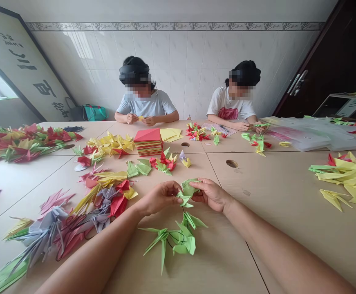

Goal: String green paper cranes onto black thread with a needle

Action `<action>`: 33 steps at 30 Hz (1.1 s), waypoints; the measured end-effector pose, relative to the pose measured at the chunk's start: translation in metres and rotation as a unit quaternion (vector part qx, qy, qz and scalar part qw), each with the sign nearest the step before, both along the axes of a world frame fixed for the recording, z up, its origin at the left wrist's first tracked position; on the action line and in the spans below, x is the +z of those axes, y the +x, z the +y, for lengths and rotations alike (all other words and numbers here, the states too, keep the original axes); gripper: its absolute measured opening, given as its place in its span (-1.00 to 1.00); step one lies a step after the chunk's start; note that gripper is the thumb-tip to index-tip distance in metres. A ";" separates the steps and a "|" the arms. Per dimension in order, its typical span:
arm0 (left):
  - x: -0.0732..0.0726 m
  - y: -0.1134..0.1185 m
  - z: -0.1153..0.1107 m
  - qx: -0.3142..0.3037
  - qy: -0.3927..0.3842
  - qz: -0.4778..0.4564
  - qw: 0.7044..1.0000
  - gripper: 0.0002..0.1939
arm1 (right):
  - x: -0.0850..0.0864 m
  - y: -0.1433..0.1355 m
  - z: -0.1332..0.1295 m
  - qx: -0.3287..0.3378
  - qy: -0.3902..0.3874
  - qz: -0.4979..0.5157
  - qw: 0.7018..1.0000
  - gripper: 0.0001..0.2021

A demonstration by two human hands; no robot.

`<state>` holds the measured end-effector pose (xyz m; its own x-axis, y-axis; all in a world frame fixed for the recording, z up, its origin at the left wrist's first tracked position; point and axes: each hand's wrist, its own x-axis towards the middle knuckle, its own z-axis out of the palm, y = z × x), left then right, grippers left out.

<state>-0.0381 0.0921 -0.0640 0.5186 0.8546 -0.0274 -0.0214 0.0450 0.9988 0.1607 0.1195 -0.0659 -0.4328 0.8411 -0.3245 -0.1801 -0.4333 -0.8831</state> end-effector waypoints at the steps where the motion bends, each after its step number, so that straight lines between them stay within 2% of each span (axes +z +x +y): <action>1: 0.000 0.000 0.000 0.004 -0.001 -0.007 1.000 -0.76 | 0.000 0.000 0.000 0.005 -0.006 0.002 1.000 -0.95; 6: 0.001 -0.001 0.002 0.028 -0.017 -0.048 0.998 -0.77 | 0.002 -0.001 -0.002 0.015 -0.014 0.002 1.000 -0.93; 9: 0.001 -0.003 0.003 0.048 -0.037 -0.076 0.995 -0.79 | 0.003 -0.002 -0.003 -0.002 0.005 -0.003 1.000 -0.97; 13: 0.001 -0.005 0.002 0.068 -0.078 -0.116 0.988 -0.83 | 0.000 -0.003 -0.002 -0.047 0.056 -0.014 0.997 -0.90; 17: 0.004 -0.007 0.004 0.096 -0.115 -0.157 0.976 -0.91 | -0.004 -0.002 0.002 -0.083 0.138 -0.034 0.986 -0.86; 22: 0.004 -0.008 0.008 0.127 -0.154 -0.168 0.965 -0.80 | -0.005 -0.004 -0.001 -0.082 0.282 -0.083 0.952 -0.89; 27: 0.003 -0.004 0.006 0.108 -0.157 -0.151 0.970 -0.82 | 0.000 -0.009 -0.014 -0.034 0.404 -0.135 0.904 -0.97; 30: 0.003 0.000 0.001 0.084 -0.149 -0.138 0.975 -0.88 | 0.003 -0.012 -0.019 -0.021 0.442 -0.154 0.884 -0.93; 33: 0.002 0.005 -0.004 0.064 -0.148 -0.127 0.979 -0.85 | 0.003 -0.013 -0.021 -0.027 0.453 -0.173 0.874 -0.88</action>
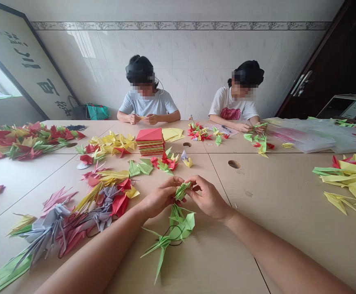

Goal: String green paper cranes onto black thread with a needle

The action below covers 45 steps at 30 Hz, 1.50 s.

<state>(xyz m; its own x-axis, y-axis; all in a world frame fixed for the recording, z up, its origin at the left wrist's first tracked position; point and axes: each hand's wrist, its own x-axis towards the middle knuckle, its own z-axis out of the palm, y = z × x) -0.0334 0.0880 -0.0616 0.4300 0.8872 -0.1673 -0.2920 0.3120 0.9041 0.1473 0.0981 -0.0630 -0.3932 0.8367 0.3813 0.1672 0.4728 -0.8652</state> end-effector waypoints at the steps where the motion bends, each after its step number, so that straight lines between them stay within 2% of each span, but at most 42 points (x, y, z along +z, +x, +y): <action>1: 0.000 0.001 -0.001 -0.004 0.000 0.002 1.000 -0.85 | 0.000 0.000 0.000 -0.007 0.003 -0.003 1.000 -0.86; 10: -0.001 0.005 0.002 0.000 -0.023 -0.014 1.000 -0.57 | 0.002 0.000 0.002 -0.063 -0.008 0.006 0.998 -0.74; 16: -0.002 0.002 0.004 0.034 -0.041 -0.037 0.998 -0.70 | 0.002 0.003 0.005 -0.066 -0.060 0.045 0.995 -0.75; 20: -0.004 0.000 0.007 0.050 -0.046 -0.052 0.996 -0.72 | 0.003 0.003 0.008 -0.056 -0.118 0.095 0.987 -0.71; 27: -0.005 -0.002 0.008 0.064 -0.036 -0.064 0.995 -0.78 | 0.007 0.004 0.012 -0.071 -0.240 0.196 0.948 -0.67; 32: 0.000 0.000 0.005 0.067 -0.035 -0.061 0.995 -0.75 | 0.007 0.005 0.015 -0.075 -0.289 0.247 0.922 -0.70; 38: 0.001 0.000 0.006 0.086 -0.008 -0.040 0.995 -0.75 | 0.005 0.006 0.016 -0.069 -0.289 0.265 0.917 -0.77; 45: 0.001 0.005 0.001 0.075 0.089 0.077 0.990 -0.68 | 0.006 0.004 0.011 -0.048 -0.192 0.222 0.955 -0.77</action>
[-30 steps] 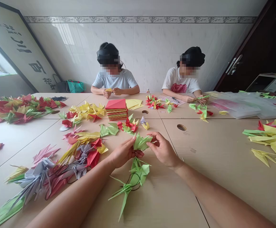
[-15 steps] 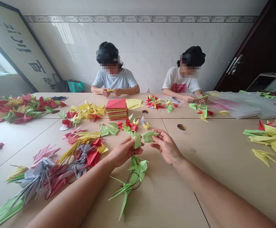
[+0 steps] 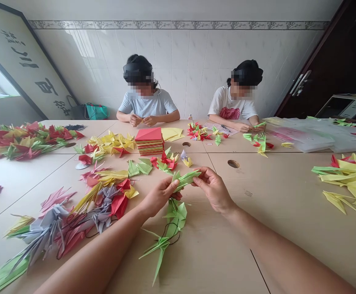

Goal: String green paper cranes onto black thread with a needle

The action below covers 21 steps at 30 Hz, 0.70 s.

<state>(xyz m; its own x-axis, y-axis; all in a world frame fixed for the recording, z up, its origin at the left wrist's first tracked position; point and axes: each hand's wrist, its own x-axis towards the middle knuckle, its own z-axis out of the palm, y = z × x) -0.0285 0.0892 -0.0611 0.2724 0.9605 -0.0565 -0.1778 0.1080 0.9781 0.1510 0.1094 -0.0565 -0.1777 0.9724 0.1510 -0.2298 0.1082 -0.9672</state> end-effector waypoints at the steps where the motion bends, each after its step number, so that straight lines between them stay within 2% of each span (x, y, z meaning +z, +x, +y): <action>1: 0.001 0.000 -0.001 -0.005 0.010 0.020 1.000 -0.65 | 0.000 0.000 -0.001 0.005 0.011 -0.012 1.000 -0.78; 5: 0.003 0.001 -0.002 -0.021 0.042 0.078 0.996 -0.54 | 0.003 0.000 -0.003 0.024 0.032 -0.053 0.998 -0.82; 13: 0.003 0.002 -0.004 -0.048 0.086 0.132 0.986 -0.49 | 0.003 -0.004 -0.004 0.040 0.020 -0.077 0.996 -0.84; 21: -0.001 0.004 -0.003 -0.046 0.086 0.175 0.980 -0.57 | 0.003 -0.004 -0.007 0.060 0.013 -0.074 0.995 -0.81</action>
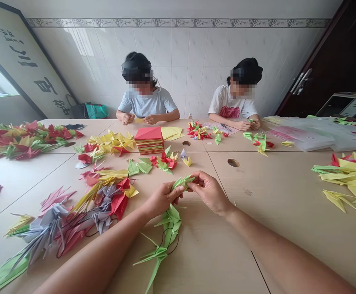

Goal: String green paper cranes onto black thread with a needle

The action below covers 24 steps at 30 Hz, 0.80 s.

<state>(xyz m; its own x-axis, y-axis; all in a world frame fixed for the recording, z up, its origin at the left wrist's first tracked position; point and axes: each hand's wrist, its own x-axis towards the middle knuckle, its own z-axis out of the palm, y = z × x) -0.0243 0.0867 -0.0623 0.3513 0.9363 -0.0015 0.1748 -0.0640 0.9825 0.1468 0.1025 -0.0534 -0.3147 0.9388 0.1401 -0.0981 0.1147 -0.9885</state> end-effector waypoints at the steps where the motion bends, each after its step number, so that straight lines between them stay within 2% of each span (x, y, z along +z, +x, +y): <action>1: -0.001 0.000 0.000 0.004 -0.002 0.002 1.000 -0.56 | 0.000 0.000 -0.001 0.004 -0.003 0.004 1.000 -0.78; 5: 0.000 -0.001 0.000 0.009 -0.010 0.003 1.000 -0.55 | 0.002 0.000 -0.003 0.042 -0.026 0.017 0.999 -0.64; 8: 0.004 0.000 -0.003 -0.009 -0.017 -0.007 1.000 -0.52 | 0.002 -0.002 -0.005 0.098 -0.042 0.017 0.994 -0.77; 10: 0.005 -0.001 -0.004 -0.021 -0.026 -0.018 0.999 -0.48 | 0.002 -0.003 -0.005 0.104 -0.050 0.025 0.993 -0.78; 13: 0.004 -0.005 -0.003 -0.030 -0.045 -0.039 0.998 -0.42 | 0.001 -0.001 -0.001 0.061 -0.072 0.051 0.994 -0.80; 17: 0.004 -0.012 -0.001 -0.075 -0.084 -0.057 0.992 -0.56 | 0.001 0.006 0.007 -0.010 -0.121 0.099 0.988 -0.77; 20: 0.007 -0.015 0.000 -0.112 -0.101 -0.056 0.987 -0.51 | 0.002 0.010 0.011 -0.034 -0.153 0.121 0.980 -0.74; 24: 0.006 -0.017 0.001 -0.116 -0.106 -0.062 0.986 -0.48 | 0.003 0.013 0.013 -0.060 -0.169 0.142 0.973 -0.75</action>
